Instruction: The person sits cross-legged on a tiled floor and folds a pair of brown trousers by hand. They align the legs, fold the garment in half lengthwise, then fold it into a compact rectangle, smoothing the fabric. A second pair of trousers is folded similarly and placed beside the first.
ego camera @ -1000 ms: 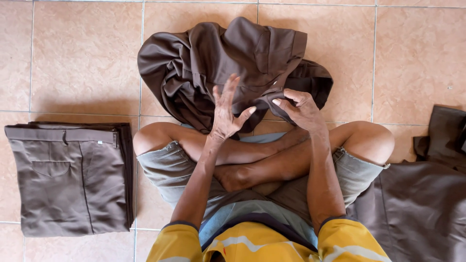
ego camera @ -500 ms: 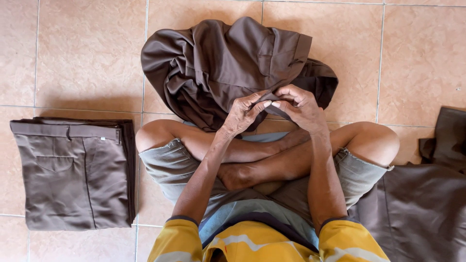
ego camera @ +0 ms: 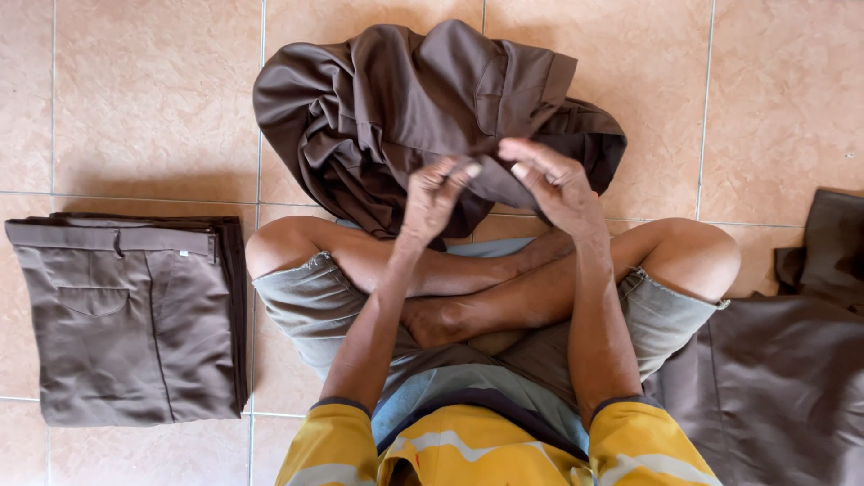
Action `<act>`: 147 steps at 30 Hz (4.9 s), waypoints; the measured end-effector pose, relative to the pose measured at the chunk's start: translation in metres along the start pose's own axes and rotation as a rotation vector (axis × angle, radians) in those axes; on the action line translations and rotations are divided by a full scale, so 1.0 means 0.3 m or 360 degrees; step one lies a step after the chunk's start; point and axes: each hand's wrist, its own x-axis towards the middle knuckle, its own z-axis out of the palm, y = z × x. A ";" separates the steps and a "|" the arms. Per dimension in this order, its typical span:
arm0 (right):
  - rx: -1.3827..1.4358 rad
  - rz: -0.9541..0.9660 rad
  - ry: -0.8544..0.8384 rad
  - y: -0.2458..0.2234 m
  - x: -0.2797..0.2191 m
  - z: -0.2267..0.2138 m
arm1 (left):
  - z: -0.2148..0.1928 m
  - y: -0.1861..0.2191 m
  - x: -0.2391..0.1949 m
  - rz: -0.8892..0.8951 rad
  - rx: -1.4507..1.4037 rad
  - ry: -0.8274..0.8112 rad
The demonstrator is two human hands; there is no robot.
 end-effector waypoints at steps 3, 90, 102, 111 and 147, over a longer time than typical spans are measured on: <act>-0.0139 -0.0030 0.0125 0.094 -0.007 -0.084 | -0.213 -0.281 0.039 -0.0008 0.0007 0.0369; -0.0485 -0.0285 0.0648 0.001 -0.079 0.032 | 0.110 0.118 0.094 0.0021 0.0081 -0.0477; -0.1241 0.0111 -0.0585 0.131 0.132 0.748 | 0.227 0.259 0.100 0.0089 0.0766 0.0406; -0.1649 0.0345 -0.0189 0.957 0.090 0.396 | -0.099 0.224 0.286 -0.0019 0.0508 0.1056; -0.1786 0.0363 0.0198 0.639 0.097 -0.127 | -0.750 -0.420 -0.019 -0.0245 -0.0269 0.1644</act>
